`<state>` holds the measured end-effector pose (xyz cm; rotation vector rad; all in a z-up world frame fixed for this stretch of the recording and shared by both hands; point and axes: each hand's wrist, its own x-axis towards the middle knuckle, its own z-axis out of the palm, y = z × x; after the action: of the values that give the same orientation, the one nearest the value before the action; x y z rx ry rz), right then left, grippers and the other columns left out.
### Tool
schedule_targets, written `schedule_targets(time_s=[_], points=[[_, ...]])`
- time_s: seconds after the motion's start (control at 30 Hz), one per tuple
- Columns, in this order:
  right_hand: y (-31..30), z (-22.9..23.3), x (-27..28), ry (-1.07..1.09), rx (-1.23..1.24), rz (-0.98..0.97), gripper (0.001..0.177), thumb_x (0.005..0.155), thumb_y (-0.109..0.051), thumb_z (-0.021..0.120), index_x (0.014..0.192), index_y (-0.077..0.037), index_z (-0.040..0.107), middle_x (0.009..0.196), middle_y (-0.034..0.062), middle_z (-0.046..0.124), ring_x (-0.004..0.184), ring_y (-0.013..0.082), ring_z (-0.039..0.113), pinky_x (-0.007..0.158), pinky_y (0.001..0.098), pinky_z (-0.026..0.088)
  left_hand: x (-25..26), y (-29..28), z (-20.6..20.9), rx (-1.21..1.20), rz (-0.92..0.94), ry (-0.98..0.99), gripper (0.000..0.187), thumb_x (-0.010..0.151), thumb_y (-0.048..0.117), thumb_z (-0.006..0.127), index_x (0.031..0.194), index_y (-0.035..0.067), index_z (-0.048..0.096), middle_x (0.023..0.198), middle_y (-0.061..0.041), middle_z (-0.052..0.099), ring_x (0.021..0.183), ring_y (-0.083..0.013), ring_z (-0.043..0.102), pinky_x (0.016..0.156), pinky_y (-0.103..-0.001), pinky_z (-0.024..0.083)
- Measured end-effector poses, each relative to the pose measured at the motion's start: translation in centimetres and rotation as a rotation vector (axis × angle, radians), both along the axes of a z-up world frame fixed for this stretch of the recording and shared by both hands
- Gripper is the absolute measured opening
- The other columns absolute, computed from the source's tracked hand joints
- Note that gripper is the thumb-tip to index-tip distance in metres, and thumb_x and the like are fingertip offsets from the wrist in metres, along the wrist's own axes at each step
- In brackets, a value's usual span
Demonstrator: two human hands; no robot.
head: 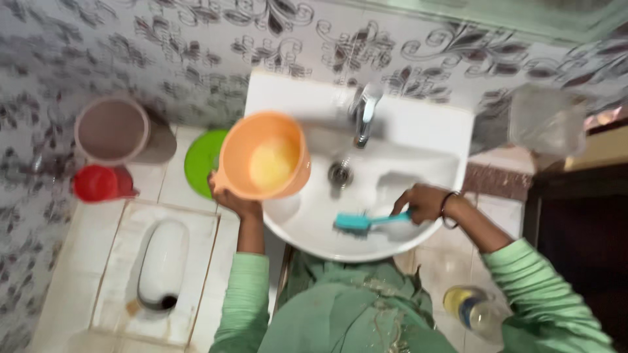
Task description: The person cleans a white bathroom sink using a blue scrub brush and an orange plastic jug. They repeatedly pour soapy water from the jug into the sink and scrub the basin surface, focusing on the area around the drain and the sink's edges.
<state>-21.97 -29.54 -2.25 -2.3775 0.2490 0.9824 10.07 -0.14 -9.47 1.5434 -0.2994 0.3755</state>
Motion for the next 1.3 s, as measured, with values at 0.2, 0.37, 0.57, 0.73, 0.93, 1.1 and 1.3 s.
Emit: schedule_targets(time_s=[0.2,0.37,0.57,0.73,0.93,1.1,1.3], points=[[6.9,-6.7,8.8,-0.541,-0.442,-0.226,0.053,0.077,-0.004,0.064,0.125,-0.025,0.071,0.093,0.0108,0.075,0.082,0.0339,0.071,0.073,0.0488,0.057,-0.3,0.0,-0.4,-0.336,-0.091,0.222,0.023,0.11,0.019,0.054,0.092,0.005,0.053,0.097,-0.003,0.055,0.09,-0.0138,0.061,0.085,-0.034,0.055],[6.2,-5.6,7.8,-0.484,-0.363,-0.183,0.055,0.074,-0.005,0.065,0.124,-0.028,0.073,0.091,0.0121,0.074,0.081,0.0347,0.07,0.073,0.0487,0.057,-1.0,-0.4,1.4,-0.383,-0.126,0.288,0.027,0.111,0.025,0.052,0.091,0.007,0.048,0.094,-0.001,0.053,0.087,-0.0118,0.059,0.082,-0.032,0.055],[-0.5,5.3,-2.9,0.121,-0.676,-0.139,0.046,0.083,-0.023,0.075,0.127,-0.034,0.072,0.09,0.0043,0.078,0.084,0.0257,0.075,0.075,0.0418,0.061,-0.6,-0.4,1.5,-0.487,-0.145,0.366,0.031,0.112,0.03,0.048,0.091,0.007,0.05,0.091,-0.002,0.055,0.085,-0.0122,0.059,0.081,-0.034,0.056],[2.6,-4.8,3.9,-0.534,-0.632,-0.2,0.053,0.084,-0.008,0.065,0.131,-0.031,0.074,0.087,0.0106,0.072,0.071,0.0316,0.068,0.062,0.0449,0.054,-0.6,-0.4,1.6,-0.517,-0.139,0.378,0.035,0.113,0.033,0.045,0.09,0.007,0.05,0.091,-0.003,0.057,0.085,-0.0124,0.06,0.081,-0.035,0.056],[4.8,-8.2,7.6,-0.722,-0.495,-0.32,0.049,0.076,-0.006,0.067,0.12,-0.025,0.078,0.094,0.0117,0.074,0.074,0.0351,0.069,0.068,0.0473,0.056,-0.7,-0.4,2.3,-0.29,-0.082,0.271,0.041,0.116,0.033,0.043,0.086,0.006,0.049,0.088,-0.004,0.057,0.081,-0.0123,0.06,0.079,-0.034,0.058],[-1.7,4.1,-4.0,-0.059,-0.816,-0.288,0.041,0.08,-0.026,0.077,0.12,-0.032,0.077,0.088,0.0104,0.077,0.074,0.0274,0.073,0.064,0.0438,0.058,-1.1,-0.1,2.4,-0.375,-0.164,0.288,0.037,0.114,0.032,0.041,0.088,0.007,0.047,0.09,-0.002,0.056,0.083,-0.0102,0.06,0.081,-0.033,0.06],[4.2,-6.9,7.2,-0.76,-0.5,-0.374,0.052,0.08,-0.008,0.067,0.128,-0.026,0.076,0.097,0.0133,0.075,0.079,0.0331,0.069,0.075,0.0451,0.056,-0.8,0.2,1.5,-0.406,-0.159,0.28,0.036,0.115,0.031,0.044,0.088,0.007,0.047,0.09,-0.001,0.055,0.084,-0.0099,0.059,0.081,-0.033,0.058]])
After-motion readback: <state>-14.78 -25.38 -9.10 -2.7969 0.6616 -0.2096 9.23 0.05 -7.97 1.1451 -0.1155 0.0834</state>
